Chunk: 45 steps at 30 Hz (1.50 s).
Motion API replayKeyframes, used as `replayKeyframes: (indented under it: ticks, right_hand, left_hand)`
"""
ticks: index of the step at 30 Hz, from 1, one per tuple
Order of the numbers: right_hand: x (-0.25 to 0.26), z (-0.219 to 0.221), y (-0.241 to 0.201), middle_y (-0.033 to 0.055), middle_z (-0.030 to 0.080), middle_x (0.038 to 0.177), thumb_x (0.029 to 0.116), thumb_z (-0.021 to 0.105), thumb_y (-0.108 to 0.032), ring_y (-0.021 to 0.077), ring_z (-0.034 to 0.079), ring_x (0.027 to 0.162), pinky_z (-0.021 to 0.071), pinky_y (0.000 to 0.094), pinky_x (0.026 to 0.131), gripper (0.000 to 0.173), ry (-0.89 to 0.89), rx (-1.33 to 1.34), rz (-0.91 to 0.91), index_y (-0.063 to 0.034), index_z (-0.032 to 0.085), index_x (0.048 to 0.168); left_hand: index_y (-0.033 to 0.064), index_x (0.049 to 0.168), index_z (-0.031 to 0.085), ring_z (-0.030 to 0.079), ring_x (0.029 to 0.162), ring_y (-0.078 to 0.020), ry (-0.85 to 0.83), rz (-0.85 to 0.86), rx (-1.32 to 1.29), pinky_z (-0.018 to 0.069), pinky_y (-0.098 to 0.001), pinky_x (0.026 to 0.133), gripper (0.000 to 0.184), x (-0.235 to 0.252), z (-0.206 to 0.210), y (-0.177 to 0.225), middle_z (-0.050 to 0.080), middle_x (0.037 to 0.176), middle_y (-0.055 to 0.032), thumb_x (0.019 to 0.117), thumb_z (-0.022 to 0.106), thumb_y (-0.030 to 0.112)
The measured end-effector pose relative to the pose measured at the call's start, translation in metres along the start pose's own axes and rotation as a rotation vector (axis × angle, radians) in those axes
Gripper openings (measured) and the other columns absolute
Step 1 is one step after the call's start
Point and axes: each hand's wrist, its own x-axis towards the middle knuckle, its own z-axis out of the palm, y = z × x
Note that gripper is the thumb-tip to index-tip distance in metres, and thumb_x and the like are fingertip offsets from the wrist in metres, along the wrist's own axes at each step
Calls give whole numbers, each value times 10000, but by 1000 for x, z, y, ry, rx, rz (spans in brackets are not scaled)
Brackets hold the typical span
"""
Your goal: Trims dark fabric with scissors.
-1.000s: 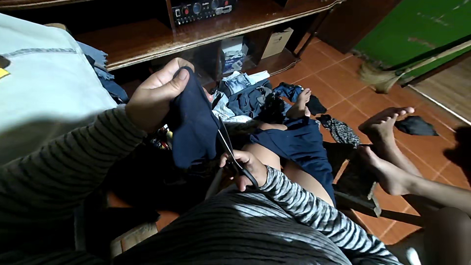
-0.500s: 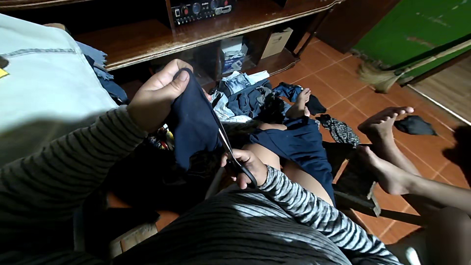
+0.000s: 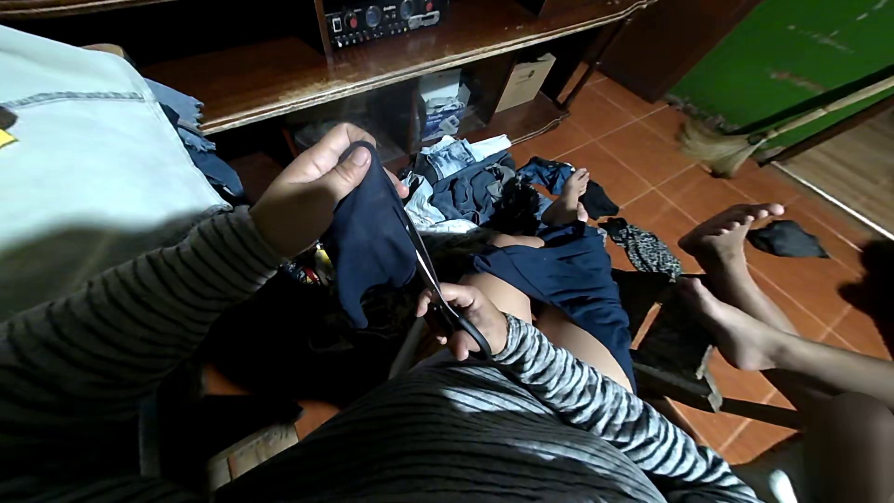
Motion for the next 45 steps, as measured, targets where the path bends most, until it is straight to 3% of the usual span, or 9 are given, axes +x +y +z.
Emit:
replayKeyframes:
  ticks: [9, 17, 31, 35, 39, 40, 42, 45]
  right_hand:
    - [2, 3, -1, -111, 615, 805, 871, 791, -454, -80, 530, 651, 455, 120, 577, 464, 24, -9, -11, -65, 673, 1094]
    - [3, 3, -4, -92, 602, 801, 879, 750, -543, -42, 556, 665, 490, 157, 599, 570, 22, -10, 0, -46, 660, 1143]
    - [4, 4, -2, -102, 612, 800, 882, 773, -477, -53, 549, 646, 479, 144, 568, 477, 49, 5, -3, -66, 673, 1101]
    - [2, 1, -6, -86, 644, 787, 887, 765, -488, -24, 577, 616, 501, 169, 546, 459, 86, 49, 3, -98, 680, 1114]
    - [-2, -3, -7, -88, 648, 755, 896, 758, -478, -11, 590, 597, 514, 184, 543, 442, 99, 68, 23, -107, 678, 1121]
    - [-4, -4, -7, -91, 649, 752, 897, 758, -478, -11, 589, 592, 516, 186, 541, 438, 105, 62, 32, -110, 677, 1120]
    - [-5, -5, -6, -98, 651, 747, 894, 757, -485, -15, 587, 582, 521, 187, 540, 435, 118, 44, 54, -117, 677, 1112]
    - [-6, -5, -4, -96, 658, 760, 900, 758, -469, -21, 589, 590, 514, 175, 537, 431, 112, 45, 65, -104, 678, 1114]
  left_hand:
    - [149, 1149, 493, 725, 897, -74, -1, 6, -1, 608, -241, 806, 211, 0, 1, -1, 736, 950, 32, 1110, 285, 159]
    - [139, 1152, 489, 722, 920, -88, -60, 38, 35, 607, -260, 829, 202, 0, 2, -6, 737, 986, 19, 1106, 294, 160]
    - [119, 1144, 515, 717, 926, -78, -81, 52, 97, 597, -254, 832, 205, 0, 2, -10, 742, 996, 6, 1106, 320, 169]
    - [111, 1115, 611, 663, 802, 26, -133, -109, 265, 561, -161, 744, 127, 4, -10, -7, 691, 875, 76, 1053, 506, 147]
    - [47, 1112, 636, 643, 725, -8, -246, -395, 283, 529, -174, 682, 121, 9, -28, -12, 686, 811, 25, 1030, 562, 94]
    - [31, 1168, 614, 678, 786, -28, -204, -426, 238, 572, -210, 751, 157, 10, -31, -13, 697, 863, 21, 1035, 546, 80]
    - [64, 1203, 592, 710, 917, -53, -67, -363, 52, 601, -286, 879, 191, 9, -35, -17, 721, 970, 50, 1043, 488, 60]
    - [164, 1089, 622, 697, 938, -38, 67, -83, -79, 598, -280, 877, 208, 11, -35, -18, 718, 974, 97, 1055, 424, 111]
